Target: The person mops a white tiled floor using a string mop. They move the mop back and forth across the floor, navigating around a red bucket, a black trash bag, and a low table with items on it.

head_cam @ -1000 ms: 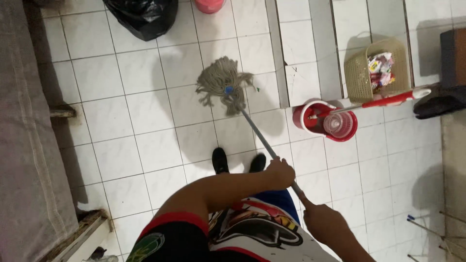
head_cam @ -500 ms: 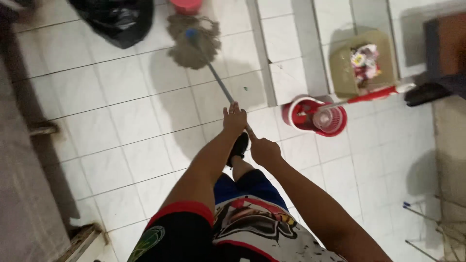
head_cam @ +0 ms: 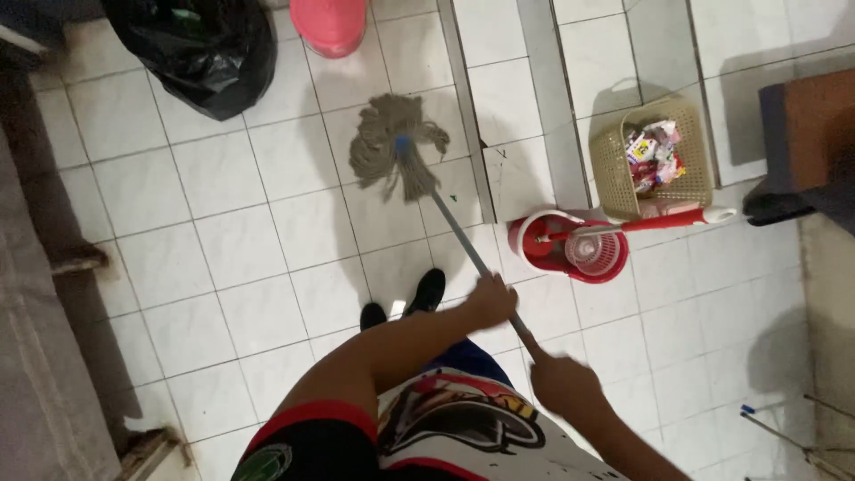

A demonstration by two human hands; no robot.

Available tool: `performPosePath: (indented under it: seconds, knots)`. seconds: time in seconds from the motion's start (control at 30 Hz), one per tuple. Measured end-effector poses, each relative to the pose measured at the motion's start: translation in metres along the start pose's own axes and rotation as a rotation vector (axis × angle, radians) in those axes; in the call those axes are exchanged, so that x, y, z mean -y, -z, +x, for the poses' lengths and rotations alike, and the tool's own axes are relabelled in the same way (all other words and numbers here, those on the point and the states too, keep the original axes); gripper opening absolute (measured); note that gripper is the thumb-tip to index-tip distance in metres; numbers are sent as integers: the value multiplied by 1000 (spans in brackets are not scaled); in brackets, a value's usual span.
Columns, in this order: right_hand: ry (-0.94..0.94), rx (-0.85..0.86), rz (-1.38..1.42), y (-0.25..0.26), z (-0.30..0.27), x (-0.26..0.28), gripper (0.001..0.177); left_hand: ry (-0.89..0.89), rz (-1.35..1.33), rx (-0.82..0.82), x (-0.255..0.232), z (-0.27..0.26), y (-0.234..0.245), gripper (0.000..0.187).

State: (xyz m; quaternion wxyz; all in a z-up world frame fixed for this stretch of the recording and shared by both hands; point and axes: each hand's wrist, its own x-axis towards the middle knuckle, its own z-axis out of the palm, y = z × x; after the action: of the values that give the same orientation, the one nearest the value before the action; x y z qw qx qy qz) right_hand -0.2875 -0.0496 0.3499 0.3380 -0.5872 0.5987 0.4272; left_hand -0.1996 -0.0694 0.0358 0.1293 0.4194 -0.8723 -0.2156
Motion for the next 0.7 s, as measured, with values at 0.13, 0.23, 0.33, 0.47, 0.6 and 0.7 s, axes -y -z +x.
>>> performPosePath:
  seconds: [0.13,0.23,0.33,0.47,0.6,0.7]
  knots:
    - [71,-95,-81,41,78,43,56,101,259,-148,88,29,44,21]
    - [140,-132,-37,72,99,64,66,299,56,321,112,51,119,23]
    - [158,-157,-33,63,108,39,66,359,-39,388,115,71,67,31]
    - [18,-85,-127,38,54,-27,69,142,-152,329,34,84,24,32]
    - [-91,213,-131,53,-27,-35,82,-301,-196,335,-44,75,113,30]
    - [-101,234,-57,-7,22,-39,83,-396,-85,603,-20,76,117,28]
